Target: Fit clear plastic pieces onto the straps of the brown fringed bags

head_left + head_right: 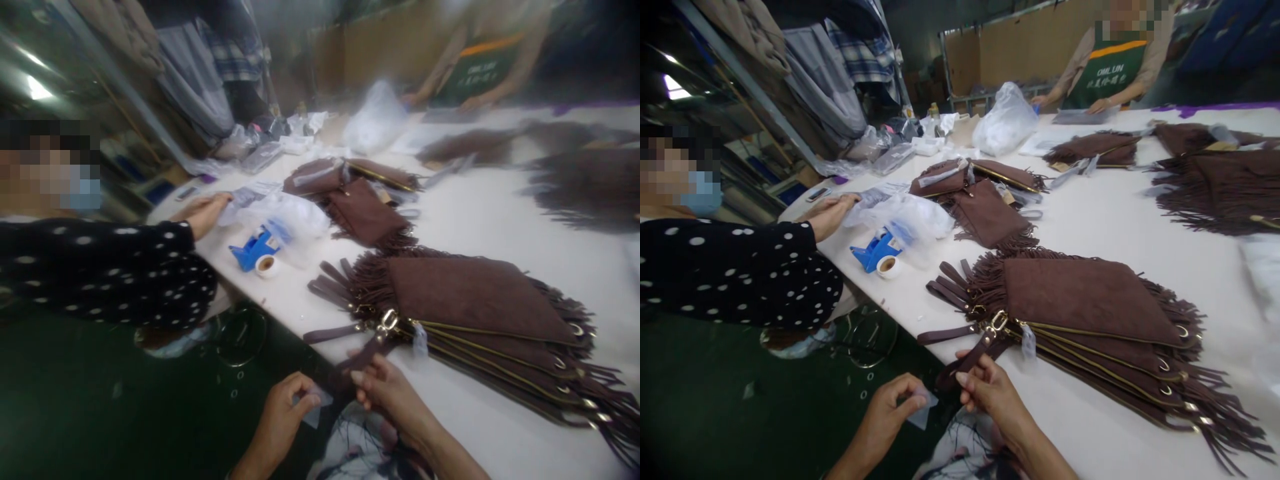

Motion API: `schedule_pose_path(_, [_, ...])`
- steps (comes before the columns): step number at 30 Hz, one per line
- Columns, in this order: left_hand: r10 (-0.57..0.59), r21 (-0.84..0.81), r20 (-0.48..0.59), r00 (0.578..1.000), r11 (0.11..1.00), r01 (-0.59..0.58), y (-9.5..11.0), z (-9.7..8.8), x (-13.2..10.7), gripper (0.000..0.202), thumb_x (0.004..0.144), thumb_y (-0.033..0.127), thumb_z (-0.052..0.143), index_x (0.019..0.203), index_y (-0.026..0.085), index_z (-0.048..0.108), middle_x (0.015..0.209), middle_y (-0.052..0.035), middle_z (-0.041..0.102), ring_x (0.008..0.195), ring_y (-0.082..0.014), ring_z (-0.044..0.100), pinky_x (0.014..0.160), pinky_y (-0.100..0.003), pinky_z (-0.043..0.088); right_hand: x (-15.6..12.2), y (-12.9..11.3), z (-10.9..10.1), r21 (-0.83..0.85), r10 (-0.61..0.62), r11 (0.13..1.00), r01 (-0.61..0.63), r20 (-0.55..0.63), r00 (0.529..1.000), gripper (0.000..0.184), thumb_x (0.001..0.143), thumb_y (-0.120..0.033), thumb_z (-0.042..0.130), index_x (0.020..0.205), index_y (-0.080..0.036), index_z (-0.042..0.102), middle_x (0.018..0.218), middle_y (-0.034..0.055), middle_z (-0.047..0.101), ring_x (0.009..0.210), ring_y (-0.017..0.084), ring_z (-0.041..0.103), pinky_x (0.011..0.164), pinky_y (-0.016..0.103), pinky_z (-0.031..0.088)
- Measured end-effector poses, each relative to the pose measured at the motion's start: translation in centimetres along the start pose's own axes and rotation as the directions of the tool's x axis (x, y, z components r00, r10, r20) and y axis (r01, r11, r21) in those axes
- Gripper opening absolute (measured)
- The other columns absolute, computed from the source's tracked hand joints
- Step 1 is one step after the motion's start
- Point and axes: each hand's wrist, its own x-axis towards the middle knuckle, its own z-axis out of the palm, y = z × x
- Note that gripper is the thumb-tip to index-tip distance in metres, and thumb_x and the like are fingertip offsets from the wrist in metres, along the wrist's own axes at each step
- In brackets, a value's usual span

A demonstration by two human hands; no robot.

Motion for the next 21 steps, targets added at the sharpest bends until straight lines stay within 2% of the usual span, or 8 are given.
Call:
schedule_pose_path(4, [-0.016,-0.01,0.007,1.0,1.0,0.016,-0.4,0.1,0.3,0.013,0.08,0.024,0.061,0.071,0.017,0.067,0.074,-0.0024,0.062,0.072,-0.018,0.057,0.066,-0.026,0.04,-0.2,-0.4,-0.4,-0.11,-0.017,0.994,0.012,-0.047,0.999,0.041,0.07,-0.041,0.076,0.102,-0.019,0.062,0.063,-0.005,0.06,0.045,0.007,0.047,0.044,0.019,0.035])
schedule_pose_path(7, [-0.035,-0.045,0.024,0.999,0.998,0.036,-0.9,0.5,0.4,0.016,0.081,0.027,0.061,0.071,0.015,0.067,0.073,-0.0029,0.062,0.071,-0.0178,0.056,0.065,-0.026,0.04,-0.5,-0.7,-0.4,-0.144,-0.075,0.987,0.065,-0.063,0.995,0.04,0.068,-0.045,0.077,0.094,-0.017,0.063,0.065,-0.0031,0.062,0.049,0.009,0.051,0.045,0.021,0.038])
schedule_pose_path(14, [-0.028,-0.099,0.055,0.998,0.995,0.034,-0.7,1.5,0.6,0.013,0.081,0.022,0.059,0.074,0.016,0.068,0.077,-0.0029,0.063,0.075,-0.0178,0.058,0.068,-0.026,0.04,-1.1,-0.3,0.5,-0.059,-0.086,0.995,0.082,-0.073,0.994,0.039,0.072,-0.048,0.075,0.091,-0.017,0.061,0.061,-0.0016,0.062,0.055,0.012,0.057,0.051,0.021,0.044])
schedule_pose_path(21, [-0.015,-0.093,0.092,0.996,0.995,0.023,0.3,1.5,0.6,0.021,0.086,0.028,0.057,0.076,0.016,0.07,0.079,-0.0035,0.064,0.077,-0.0181,0.058,0.071,-0.026,0.041,-0.8,0.5,0.5,-0.064,-0.083,0.995,0.076,-0.112,0.99,0.038,0.072,-0.049,0.075,0.082,-0.017,0.057,0.061,-0.0021,0.06,0.053,0.01,0.057,0.047,0.02,0.043])
